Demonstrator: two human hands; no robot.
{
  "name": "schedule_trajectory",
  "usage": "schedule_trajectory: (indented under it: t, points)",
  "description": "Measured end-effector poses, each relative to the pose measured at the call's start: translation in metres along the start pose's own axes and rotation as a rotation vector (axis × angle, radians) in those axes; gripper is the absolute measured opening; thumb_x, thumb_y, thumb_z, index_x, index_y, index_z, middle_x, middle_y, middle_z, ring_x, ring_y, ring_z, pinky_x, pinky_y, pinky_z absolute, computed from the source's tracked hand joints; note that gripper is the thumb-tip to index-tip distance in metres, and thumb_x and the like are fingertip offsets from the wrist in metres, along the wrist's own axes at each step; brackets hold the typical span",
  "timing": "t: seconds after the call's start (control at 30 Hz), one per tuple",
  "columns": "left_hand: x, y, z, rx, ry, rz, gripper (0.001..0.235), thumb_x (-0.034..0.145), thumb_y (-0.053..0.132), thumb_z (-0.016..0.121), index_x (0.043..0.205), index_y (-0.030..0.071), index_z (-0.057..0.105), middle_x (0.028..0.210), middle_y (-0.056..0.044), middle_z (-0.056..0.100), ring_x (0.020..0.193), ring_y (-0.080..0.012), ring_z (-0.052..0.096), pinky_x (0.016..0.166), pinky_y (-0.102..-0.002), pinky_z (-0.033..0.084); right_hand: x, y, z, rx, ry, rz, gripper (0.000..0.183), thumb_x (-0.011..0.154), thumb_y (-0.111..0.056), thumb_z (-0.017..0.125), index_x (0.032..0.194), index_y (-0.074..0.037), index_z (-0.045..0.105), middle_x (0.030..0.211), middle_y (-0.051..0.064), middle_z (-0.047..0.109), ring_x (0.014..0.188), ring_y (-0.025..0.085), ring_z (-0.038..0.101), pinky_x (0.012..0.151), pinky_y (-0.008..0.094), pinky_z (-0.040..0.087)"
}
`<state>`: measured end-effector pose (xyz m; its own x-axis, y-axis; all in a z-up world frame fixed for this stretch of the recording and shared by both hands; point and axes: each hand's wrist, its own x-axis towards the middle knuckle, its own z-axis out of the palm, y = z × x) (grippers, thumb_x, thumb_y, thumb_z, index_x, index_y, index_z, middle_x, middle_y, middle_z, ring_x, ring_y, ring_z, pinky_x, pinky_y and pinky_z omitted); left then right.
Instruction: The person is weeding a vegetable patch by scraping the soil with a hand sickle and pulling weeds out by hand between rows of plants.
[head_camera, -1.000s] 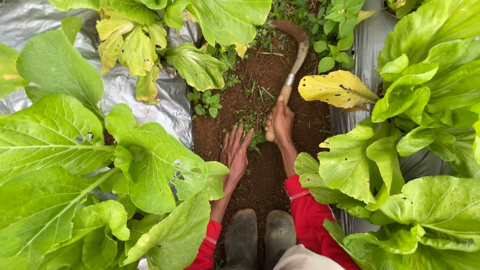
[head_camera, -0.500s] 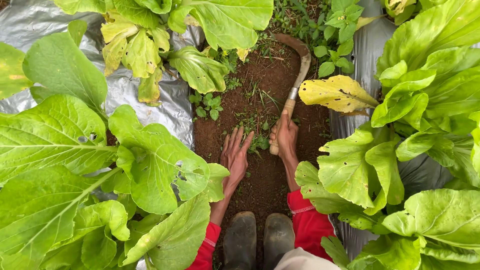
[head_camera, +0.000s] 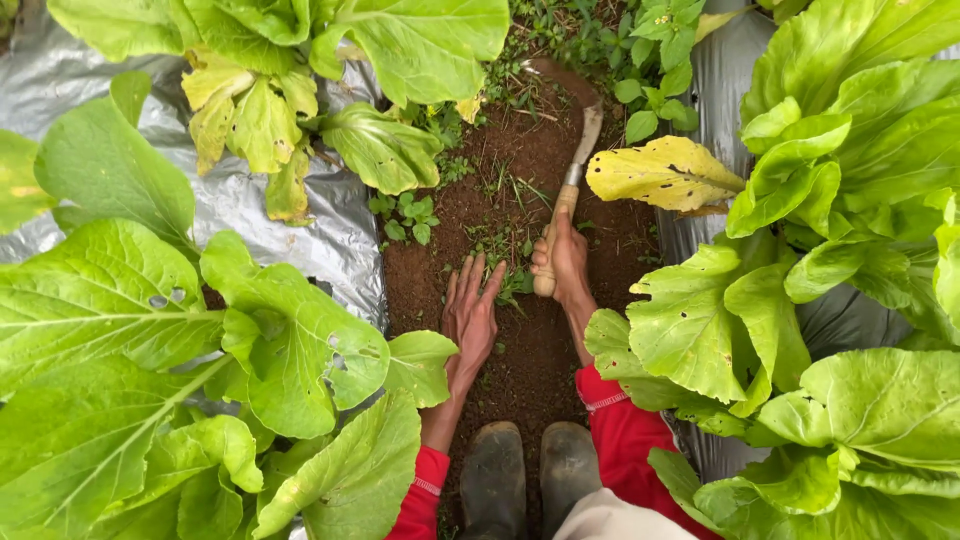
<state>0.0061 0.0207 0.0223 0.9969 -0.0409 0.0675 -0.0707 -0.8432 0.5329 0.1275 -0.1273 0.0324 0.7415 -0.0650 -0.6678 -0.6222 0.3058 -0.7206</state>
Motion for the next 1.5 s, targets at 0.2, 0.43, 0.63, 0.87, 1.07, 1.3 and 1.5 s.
schedule_trajectory:
  t: [0.2,0.43,0.63,0.87,1.07,1.3,1.5]
  points:
    - [0.004,0.004,0.0,0.148,-0.078,-0.043,0.075,0.089,-0.004,0.063,0.154,0.027,0.044,0.161,-0.014,0.036,0.15,-0.0324,0.032,0.12,-0.054,0.027,-0.032,0.011,-0.034,-0.071,-0.058,0.079,0.054,0.105,-0.061,0.046,0.088,-0.01,0.051,0.061,0.001,0.048,0.042,0.01,0.048,0.035,0.03,0.048]
    - [0.002,-0.001,0.008,0.194,-0.091,-0.033,0.076,0.087,-0.005,0.064,0.153,0.027,0.045,0.161,-0.014,0.036,0.15,-0.0309,0.033,0.121,-0.052,0.026,-0.018,-0.013,-0.026,-0.08,-0.151,0.029,0.057,0.105,-0.064,0.044,0.089,-0.01,0.055,0.062,-0.002,0.052,0.043,0.009,0.051,0.036,0.028,0.05]
    - [-0.011,-0.02,0.027,0.081,0.107,-0.03,0.052,0.094,-0.001,0.059,0.141,0.022,0.061,0.133,-0.015,0.063,0.131,-0.0358,0.056,0.11,-0.053,0.045,-0.024,-0.011,-0.026,-0.037,-0.038,-0.034,0.051,0.107,-0.057,0.043,0.102,-0.007,0.051,0.067,0.002,0.05,0.046,0.011,0.052,0.038,0.029,0.049]
    - [-0.014,-0.001,-0.008,0.048,0.185,-0.035,0.038,0.098,0.005,0.056,0.134,0.014,0.066,0.125,-0.018,0.066,0.126,-0.038,0.059,0.106,-0.054,0.047,-0.029,0.007,-0.037,-0.056,-0.124,-0.051,0.05,0.108,-0.053,0.046,0.115,-0.004,0.054,0.068,0.005,0.051,0.046,0.013,0.053,0.036,0.029,0.05]
    - [-0.017,-0.008,0.008,0.033,0.133,-0.023,0.042,0.094,0.014,0.065,0.136,0.012,0.063,0.132,-0.021,0.065,0.134,-0.0391,0.053,0.113,-0.054,0.041,-0.011,-0.015,-0.015,0.001,-0.117,-0.127,0.048,0.11,-0.046,0.044,0.129,-0.002,0.051,0.071,0.005,0.055,0.047,0.012,0.054,0.035,0.027,0.051]
    - [-0.01,0.002,-0.02,-0.051,0.081,-0.019,0.045,0.099,0.03,0.064,0.136,0.005,0.06,0.139,-0.021,0.06,0.135,-0.0364,0.052,0.118,-0.048,0.038,-0.038,-0.027,-0.01,-0.028,-0.124,-0.228,0.058,0.112,-0.036,0.04,0.16,-0.007,0.027,0.079,0.007,0.055,0.05,0.01,0.054,0.037,0.024,0.052]
    - [-0.017,-0.008,-0.009,-0.056,0.05,-0.054,0.044,0.101,0.03,0.062,0.138,0.007,0.059,0.139,-0.017,0.06,0.136,-0.033,0.051,0.118,-0.045,0.04,-0.03,-0.026,-0.016,-0.012,-0.25,-0.113,0.06,0.111,-0.039,0.045,0.162,-0.012,0.029,0.076,0.005,0.057,0.046,0.01,0.054,0.034,0.025,0.051]
